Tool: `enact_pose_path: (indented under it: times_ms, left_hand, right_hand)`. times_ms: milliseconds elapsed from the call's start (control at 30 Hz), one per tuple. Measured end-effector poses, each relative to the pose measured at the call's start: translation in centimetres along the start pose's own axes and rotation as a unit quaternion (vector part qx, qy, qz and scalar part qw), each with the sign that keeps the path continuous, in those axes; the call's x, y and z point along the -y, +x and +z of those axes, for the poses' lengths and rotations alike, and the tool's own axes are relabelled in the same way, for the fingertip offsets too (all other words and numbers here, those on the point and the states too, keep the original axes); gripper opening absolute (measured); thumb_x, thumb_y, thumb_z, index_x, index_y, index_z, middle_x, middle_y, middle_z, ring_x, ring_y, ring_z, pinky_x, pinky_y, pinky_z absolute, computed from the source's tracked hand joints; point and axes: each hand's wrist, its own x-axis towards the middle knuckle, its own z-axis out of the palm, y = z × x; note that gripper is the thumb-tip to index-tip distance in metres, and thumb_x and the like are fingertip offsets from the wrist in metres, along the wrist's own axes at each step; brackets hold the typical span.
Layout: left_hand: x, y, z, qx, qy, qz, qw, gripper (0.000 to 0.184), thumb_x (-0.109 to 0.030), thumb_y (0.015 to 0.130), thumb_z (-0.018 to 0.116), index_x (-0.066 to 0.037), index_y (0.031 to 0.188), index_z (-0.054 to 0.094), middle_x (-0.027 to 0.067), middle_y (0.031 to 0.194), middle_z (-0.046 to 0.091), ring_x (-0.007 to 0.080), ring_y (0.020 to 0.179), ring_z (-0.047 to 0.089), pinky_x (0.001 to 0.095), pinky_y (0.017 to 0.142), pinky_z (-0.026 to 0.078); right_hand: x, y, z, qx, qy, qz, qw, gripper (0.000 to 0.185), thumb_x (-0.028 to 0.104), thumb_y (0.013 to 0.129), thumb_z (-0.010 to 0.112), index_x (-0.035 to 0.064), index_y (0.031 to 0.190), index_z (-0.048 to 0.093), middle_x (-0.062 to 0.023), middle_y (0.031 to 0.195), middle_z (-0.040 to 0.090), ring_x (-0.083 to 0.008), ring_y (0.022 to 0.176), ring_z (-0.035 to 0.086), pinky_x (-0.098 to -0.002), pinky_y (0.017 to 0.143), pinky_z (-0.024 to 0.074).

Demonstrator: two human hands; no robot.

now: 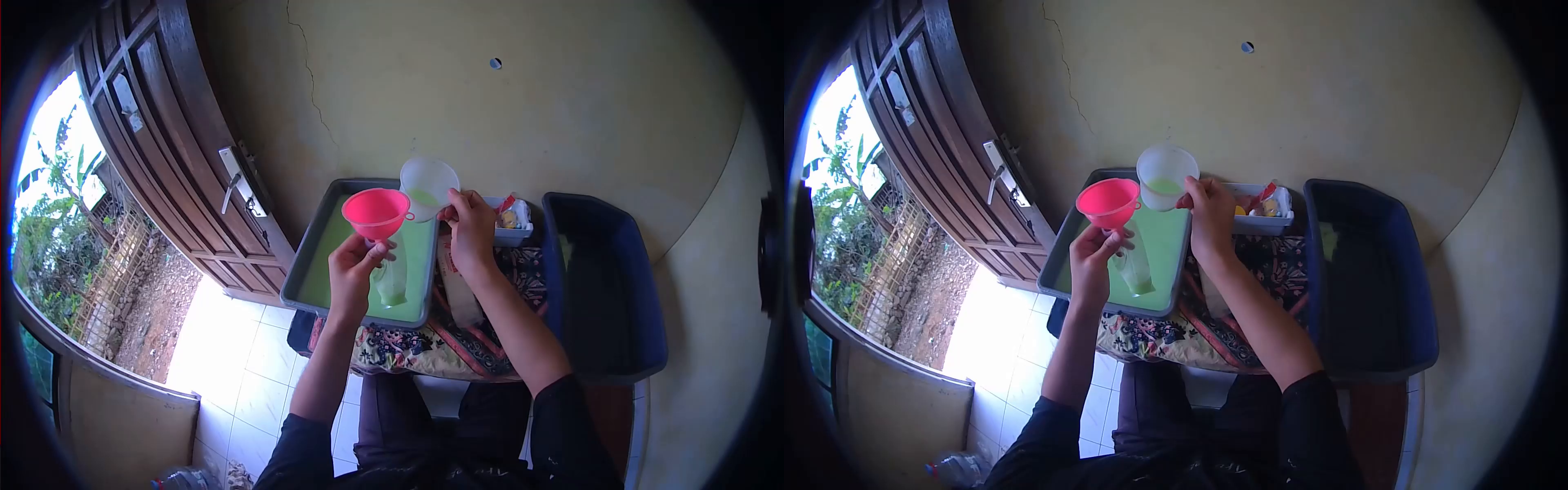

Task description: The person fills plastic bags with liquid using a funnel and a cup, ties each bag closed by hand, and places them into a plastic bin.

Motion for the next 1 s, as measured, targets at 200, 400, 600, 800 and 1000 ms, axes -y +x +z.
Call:
enact_pose_path:
  times_ms: [200,400,600,800,1000]
  left_hand:
    - [0.4,0.4,0.2,-0.014,-0.01,0.018,1.0,0.018,-0.01,0.086,0.065,0.002,0.1,0.063,0.0073,0.089,0.069,0.0116,0.076,0.062,0.0237,0.067,0.041]
    - [0.1,0.5,1.0,-0.018,-0.019,0.022,0.999,0.017,-0.008,0.087,0.063,0.003,0.1,0.063,0.008,0.089,0.069,0.0119,0.075,0.062,0.0234,0.064,0.042]
    - [-0.3,1.2,2.3,-0.018,-0.035,0.037,0.999,0.015,-0.007,0.087,0.062,0.003,0.098,0.063,0.0088,0.09,0.068,0.0121,0.073,0.062,0.0232,0.062,0.042]
    - [-1.0,1.9,4.5,-0.006,-0.085,0.034,0.996,0.013,-0.008,0.087,0.062,0.002,0.096,0.062,0.0092,0.09,0.068,0.0123,0.073,0.062,0.0236,0.062,0.042]
    - [-0.4,1.9,7.7,0.045,-0.104,0.018,0.993,0.013,-0.009,0.088,0.061,0.002,0.095,0.062,0.0087,0.09,0.067,0.012,0.073,0.061,0.024,0.062,0.042]
  right_hand:
    - [-0.4,-0.3,-0.7,0.018,0.005,0.006,1.0,0.019,0.011,0.088,0.061,0.0065,0.071,0.052,-0.0022,0.064,0.052,-0.0118,0.059,0.052,-0.0249,0.061,0.0431]
    - [-0.5,-1.0,-1.2,0.026,0.038,0.011,0.999,0.019,0.01,0.086,0.063,0.0074,0.071,0.053,-0.0014,0.063,0.051,-0.0116,0.058,0.051,-0.0247,0.059,0.0428]
    - [0.6,-1.5,-2.4,0.015,0.063,0.023,0.998,0.02,0.011,0.086,0.065,0.0081,0.071,0.052,-0.0003,0.064,0.05,-0.0112,0.059,0.05,-0.0257,0.061,0.0428]
    - [1.1,-2.1,-6.4,-0.043,0.036,-0.021,0.998,0.02,0.009,0.087,0.062,0.0085,0.071,0.051,0.0007,0.066,0.048,-0.0103,0.06,0.048,-0.0262,0.063,0.0426]
    - [-0.8,-2.2,-12.4,-0.143,-0.045,-0.044,0.988,0.022,0.008,0.087,0.06,0.0067,0.069,0.048,-0.0002,0.064,0.048,-0.0111,0.06,0.049,-0.0272,0.063,0.0429]
